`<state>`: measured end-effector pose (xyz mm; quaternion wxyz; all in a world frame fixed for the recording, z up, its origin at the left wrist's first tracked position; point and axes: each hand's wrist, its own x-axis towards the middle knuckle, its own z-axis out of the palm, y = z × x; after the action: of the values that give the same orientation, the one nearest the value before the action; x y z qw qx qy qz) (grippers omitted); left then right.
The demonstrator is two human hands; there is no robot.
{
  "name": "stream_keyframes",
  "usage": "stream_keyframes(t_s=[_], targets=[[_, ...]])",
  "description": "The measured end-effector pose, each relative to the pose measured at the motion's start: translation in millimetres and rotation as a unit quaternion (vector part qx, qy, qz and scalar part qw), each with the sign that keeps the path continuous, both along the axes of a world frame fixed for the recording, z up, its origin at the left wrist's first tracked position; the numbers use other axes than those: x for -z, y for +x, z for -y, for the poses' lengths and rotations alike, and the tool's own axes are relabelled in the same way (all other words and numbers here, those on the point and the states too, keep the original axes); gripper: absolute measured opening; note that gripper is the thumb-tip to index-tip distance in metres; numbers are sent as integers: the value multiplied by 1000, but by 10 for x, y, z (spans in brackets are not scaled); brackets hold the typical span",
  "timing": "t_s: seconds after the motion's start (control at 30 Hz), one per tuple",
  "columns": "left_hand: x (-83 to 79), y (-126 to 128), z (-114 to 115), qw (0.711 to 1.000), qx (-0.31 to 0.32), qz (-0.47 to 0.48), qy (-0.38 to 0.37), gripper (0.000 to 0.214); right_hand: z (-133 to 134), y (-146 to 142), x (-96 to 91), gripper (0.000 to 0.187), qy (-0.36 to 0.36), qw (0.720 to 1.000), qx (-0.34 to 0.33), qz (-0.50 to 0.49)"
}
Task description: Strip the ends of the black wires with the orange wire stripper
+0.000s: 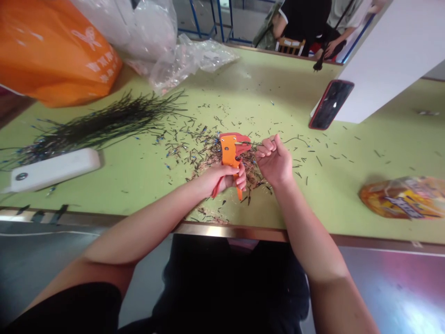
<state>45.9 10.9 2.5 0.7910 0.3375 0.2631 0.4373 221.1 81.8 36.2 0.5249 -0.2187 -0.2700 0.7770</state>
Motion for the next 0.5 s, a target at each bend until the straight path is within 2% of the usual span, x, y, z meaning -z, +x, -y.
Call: stream_keyframes(t_s=[0.5], targets=[[-28, -10, -4, 999, -22, -35, 11, 23, 15, -6, -44, 54, -11, 1000, 5, 22]])
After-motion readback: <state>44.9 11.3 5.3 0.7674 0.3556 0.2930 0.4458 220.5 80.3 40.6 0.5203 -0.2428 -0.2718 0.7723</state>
